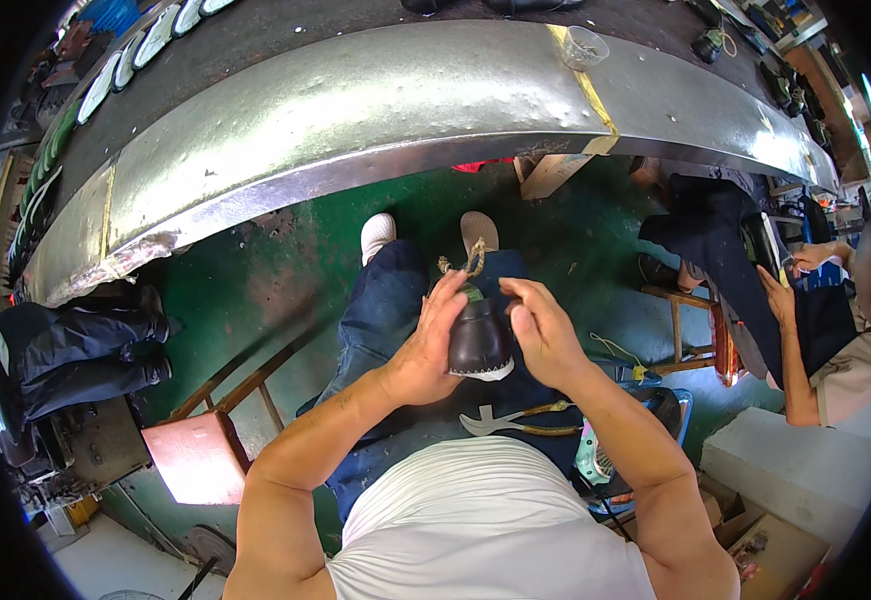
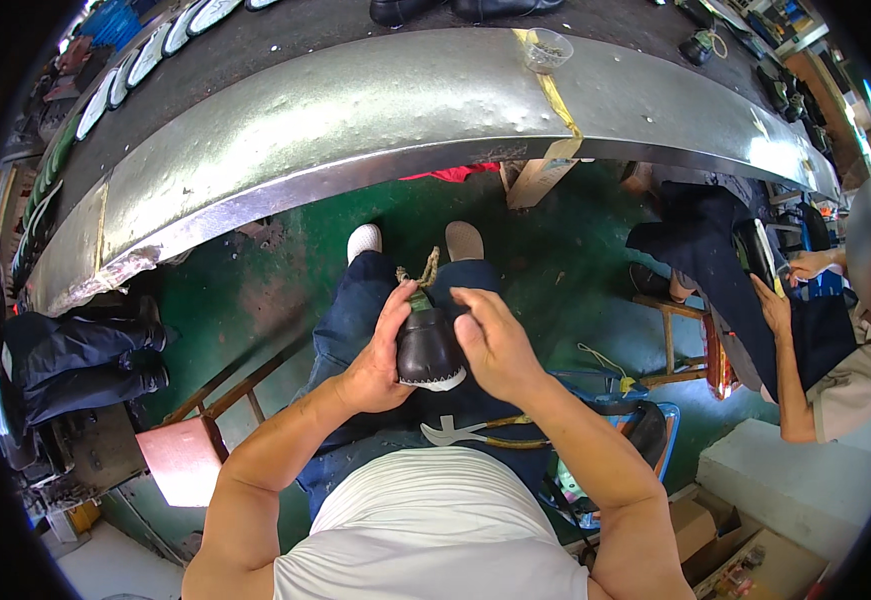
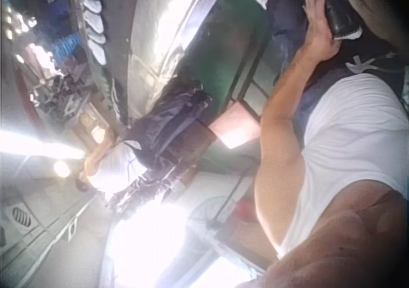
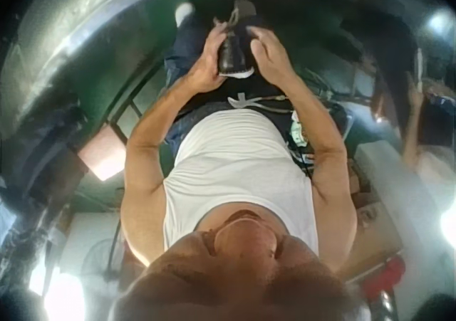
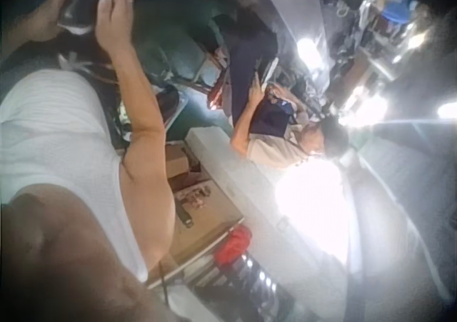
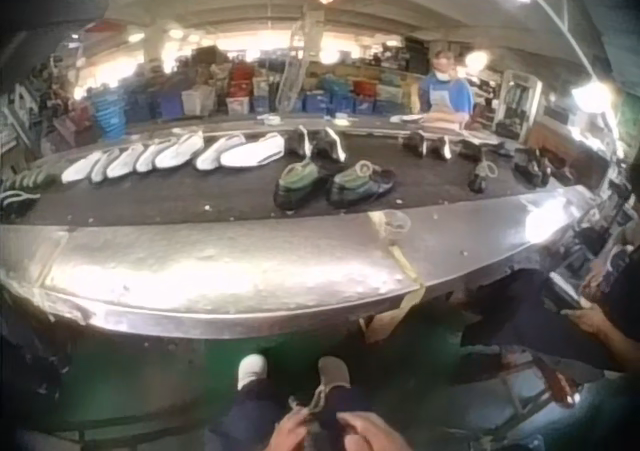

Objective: Manually applying adhesive and assembling shoe components on a production line.

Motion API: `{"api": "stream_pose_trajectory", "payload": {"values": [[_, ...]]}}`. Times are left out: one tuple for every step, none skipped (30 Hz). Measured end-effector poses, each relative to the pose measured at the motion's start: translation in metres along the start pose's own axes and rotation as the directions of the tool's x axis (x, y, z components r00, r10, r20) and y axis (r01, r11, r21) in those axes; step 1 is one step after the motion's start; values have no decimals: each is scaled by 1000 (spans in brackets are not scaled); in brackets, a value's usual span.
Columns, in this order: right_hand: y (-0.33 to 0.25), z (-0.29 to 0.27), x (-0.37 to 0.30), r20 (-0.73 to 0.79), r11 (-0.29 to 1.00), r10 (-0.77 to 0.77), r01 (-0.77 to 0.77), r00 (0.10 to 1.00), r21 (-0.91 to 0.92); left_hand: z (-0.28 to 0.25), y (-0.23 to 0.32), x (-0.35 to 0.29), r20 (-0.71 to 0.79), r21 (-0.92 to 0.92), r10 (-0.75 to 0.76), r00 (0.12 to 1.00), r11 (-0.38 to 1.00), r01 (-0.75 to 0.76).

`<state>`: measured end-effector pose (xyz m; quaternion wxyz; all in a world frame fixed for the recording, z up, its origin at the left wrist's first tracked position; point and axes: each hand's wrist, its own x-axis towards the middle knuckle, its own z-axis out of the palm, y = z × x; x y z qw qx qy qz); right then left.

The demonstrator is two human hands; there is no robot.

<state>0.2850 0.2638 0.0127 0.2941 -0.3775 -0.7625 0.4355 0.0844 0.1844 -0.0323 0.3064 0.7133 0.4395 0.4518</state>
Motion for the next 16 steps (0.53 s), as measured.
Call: {"api": "stream_pose_trajectory", "payload": {"values": [[-11, -2, 1, 105, 997, 31, -38, 994, 63, 2, -1, -3, -7, -1, -4, 1000, 1000, 4], [-19, 4, 4, 61, 995, -102, 103, 993, -4, 4, -2, -6, -28, -11, 17, 999, 1000, -17], [-18, 6, 4, 35, 986, -164, 165, 986, -28, 6, -2, -9, -49, -22, 37, 998, 999, -38], [-17, 7, 4, 9, 972, -227, 227, 974, -54, 6, -2, -11, -57, -21, 34, 998, 999, -35], [-15, 8, 3, -10, 955, -294, 293, 956, -52, 5, 0, -13, -43, 19, 51, 998, 999, -50], [-12, 10, 1, -29, 933, -359, 357, 933, -50, 6, 1, -16, -28, 59, 67, 997, 996, -65], [-11, 13, -1, -37, 916, -399, 397, 916, -54, 6, 3, -19, -21, 61, 52, 998, 997, -50], [-10, 13, -1, -28, 916, -399, 397, 917, -50, 6, 3, -20, -28, 60, 46, 999, 997, -44], [-8, 13, -1, -34, 907, -421, 419, 907, -39, 5, 3, -20, -21, 66, 51, 998, 997, -50], [-8, 13, 0, -42, 897, -443, 442, 896, -29, 4, 3, -20, -13, 72, 58, 998, 996, -57], [-8, 13, 1, -36, 896, -443, 443, 896, -26, 4, 2, -21, -18, 73, 54, 998, 996, -53], [-8, 13, 4, -12, 902, -431, 430, 902, -14, 4, 0, -22, -25, 59, 58, 998, 997, -56], [-8, 12, 6, 9, 909, -418, 418, 909, -6, 4, -2, -22, -29, 45, 64, 998, 997, -63], [-6, 13, 6, 10, 908, -419, 419, 908, -6, 5, -3, -22, -31, 46, 65, 997, 997, -63], [-2, 15, 6, 88, 941, -331, 321, 940, 110, 6, -3, -21, -29, 45, 64, 998, 997, -63], [3, 18, 7, 174, 954, -246, 206, 954, 218, 7, -3, -20, -25, 44, 62, 998, 997, -61]]}}
